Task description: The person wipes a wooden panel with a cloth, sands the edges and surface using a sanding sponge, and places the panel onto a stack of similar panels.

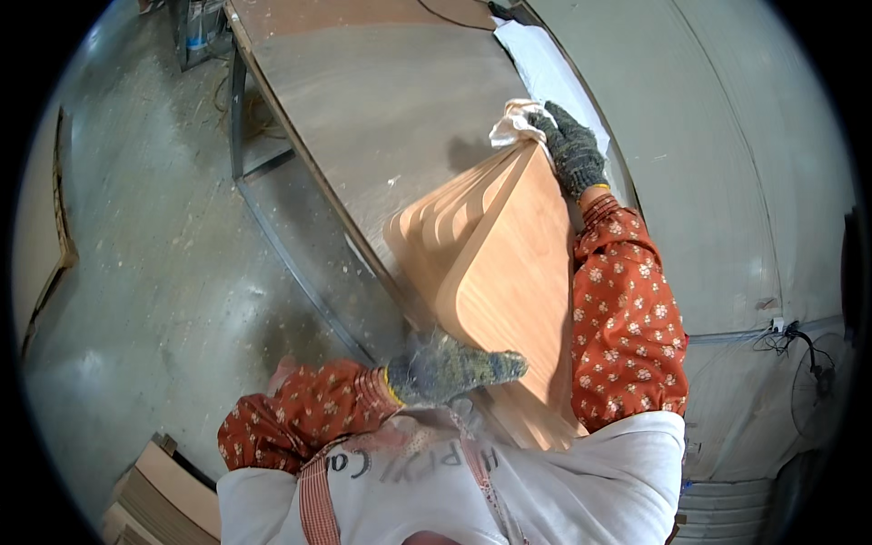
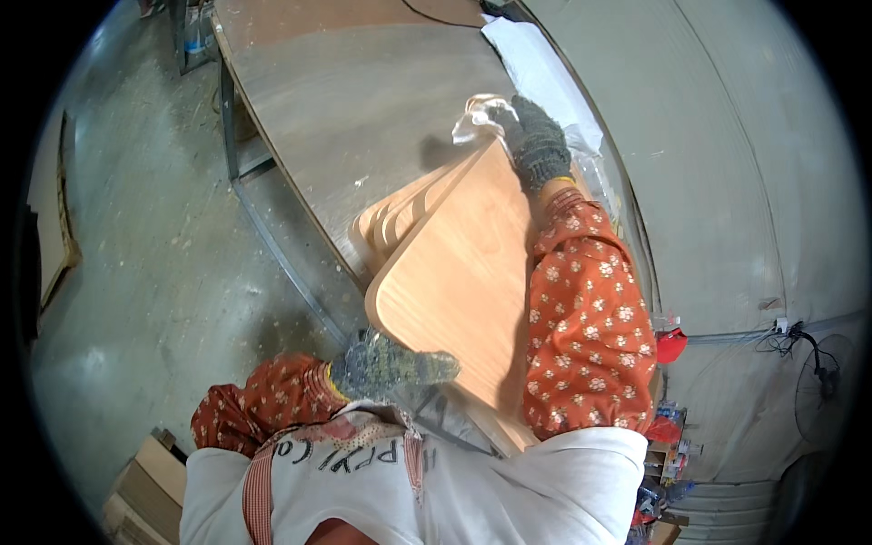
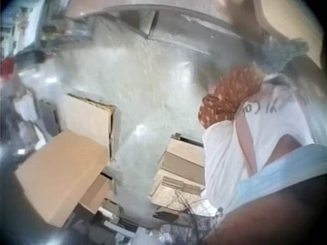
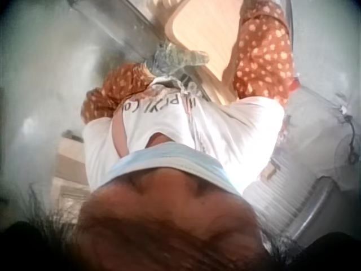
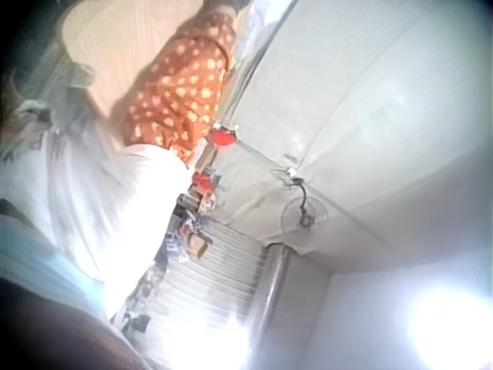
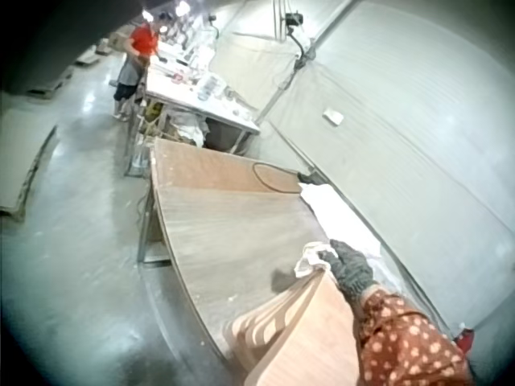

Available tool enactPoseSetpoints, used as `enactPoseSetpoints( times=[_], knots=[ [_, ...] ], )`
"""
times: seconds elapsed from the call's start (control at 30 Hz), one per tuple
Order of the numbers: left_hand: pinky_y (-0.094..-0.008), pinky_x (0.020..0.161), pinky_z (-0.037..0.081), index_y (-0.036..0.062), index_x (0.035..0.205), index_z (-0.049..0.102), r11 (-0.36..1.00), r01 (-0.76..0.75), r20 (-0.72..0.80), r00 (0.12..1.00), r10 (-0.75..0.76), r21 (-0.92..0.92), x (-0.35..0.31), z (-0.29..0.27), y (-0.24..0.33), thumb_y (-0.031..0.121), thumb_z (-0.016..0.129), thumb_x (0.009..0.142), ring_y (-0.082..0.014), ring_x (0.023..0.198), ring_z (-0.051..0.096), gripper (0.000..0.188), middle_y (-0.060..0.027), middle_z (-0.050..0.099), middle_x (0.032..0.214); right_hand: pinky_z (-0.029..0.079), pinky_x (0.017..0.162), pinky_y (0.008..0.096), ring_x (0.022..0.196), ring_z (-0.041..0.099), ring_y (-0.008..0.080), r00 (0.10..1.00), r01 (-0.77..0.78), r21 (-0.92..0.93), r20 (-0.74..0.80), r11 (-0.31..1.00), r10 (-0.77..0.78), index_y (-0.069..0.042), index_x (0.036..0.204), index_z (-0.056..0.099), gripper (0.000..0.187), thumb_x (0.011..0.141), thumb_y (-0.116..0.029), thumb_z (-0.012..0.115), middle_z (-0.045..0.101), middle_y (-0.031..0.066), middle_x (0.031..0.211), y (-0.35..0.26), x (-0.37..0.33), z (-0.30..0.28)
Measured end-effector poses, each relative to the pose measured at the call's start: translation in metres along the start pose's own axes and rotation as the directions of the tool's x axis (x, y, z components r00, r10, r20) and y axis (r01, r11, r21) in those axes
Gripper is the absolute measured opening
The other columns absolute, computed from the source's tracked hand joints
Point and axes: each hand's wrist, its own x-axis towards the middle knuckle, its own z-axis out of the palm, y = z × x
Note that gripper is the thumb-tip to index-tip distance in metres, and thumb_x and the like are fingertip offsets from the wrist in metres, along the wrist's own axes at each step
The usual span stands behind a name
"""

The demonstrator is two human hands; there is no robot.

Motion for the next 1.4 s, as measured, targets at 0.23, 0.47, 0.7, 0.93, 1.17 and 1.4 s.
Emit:
enactPoseSetpoints(
  times=[0.23,0.47,0.7,0.93,1.17,1.4],
  knots=[
    [-0.0355,0.091,0.048,0.0197,0.123,0.056,0.787,-0.385,-0.014,0.895,0.446,0.483,0.007,-0.003,-0.009,0.017,0.062,0.083,-0.0194,0.109,0.058,0.041,-0.0038,0.058,0.123,0.036,0.103,0.0446,0.122,0.047,0.0314,0.958,0.28,0.603,-0.126,0.747,-0.257,-0.009,0.121,0.057,0.037,0.089,-0.026,0.056,0.052,0.0155,0.129,-0.13,-0.042,-0.1],
    [-0.0361,0.09,0.047,0.0171,0.121,0.057,0.804,-0.21,-0.14,0.93,0.339,0.556,0.003,-0.014,-0.044,0.018,0.06,0.084,-0.02,0.107,0.057,0.037,-0.0054,0.058,0.12,0.038,0.1,0.0512,0.118,0.049,0.0362,0.784,0.598,0.566,-0.268,0.567,-0.56,-0.008,0.113,0.06,0.045,0.072,-0.026,0.066,0.054,0.0145,0.123,-0.185,-0.06,-0.16],
    [-0.0368,0.088,0.047,0.0146,0.118,0.057,0.744,-0.255,-0.059,0.928,0.367,0.618,0.001,-0.005,-0.047,0.02,0.059,0.085,-0.0206,0.104,0.057,0.034,-0.0071,0.058,0.118,0.049,0.08,0.0429,0.108,0.055,0.0331,0.865,0.499,0.552,-0.271,0.668,-0.423,-0.01,0.103,0.063,0.036,0.069,-0.022,0.07,0.055,0.0137,0.121,-0.211,-0.02,-0.141],
    [-0.0375,0.087,0.046,0.012,0.115,0.057,0.703,-0.18,-0.09,0.94,0.329,0.688,0.007,-0.03,-0.052,0.021,0.058,0.085,-0.0213,0.102,0.056,0.031,-0.0087,0.058,0.115,0.047,0.094,0.0383,0.116,0.052,0.031,0.916,0.375,0.748,-0.209,0.547,-0.342,-0.009,0.103,0.062,0.036,0.069,-0.013,0.07,0.054,0.0086,0.125,-0.208,-0.057,-0.148],
    [-0.0381,0.085,0.046,0.0094,0.112,0.057,0.668,-0.156,-0.069,0.952,0.297,0.727,-0.002,-0.022,-0.064,0.022,0.057,0.086,-0.0219,0.1,0.055,0.029,-0.0103,0.058,0.112,0.047,0.093,0.0369,0.111,0.055,0.0306,0.945,0.306,0.71,-0.146,0.634,-0.292,-0.006,0.106,0.06,0.04,0.068,-0.013,0.07,0.055,0.0143,0.12,-0.217,-0.068,-0.151],
    [-0.0371,0.077,0.048,0.0099,0.101,0.065,0.564,-0.285,0.028,0.907,0.419,0.775,0.008,-0.017,-0.042,0.019,0.059,0.084,-0.0199,0.084,0.06,0.02,-0.0064,0.064,0.096,0.048,0.089,0.0381,0.105,0.058,0.0304,0.894,0.313,0.573,-0.446,0.758,-0.032,-0.008,0.097,0.062,0.026,0.072,-0.006,0.065,0.061,0.0136,0.112,-0.199,-0.004,-0.121]
  ],
)
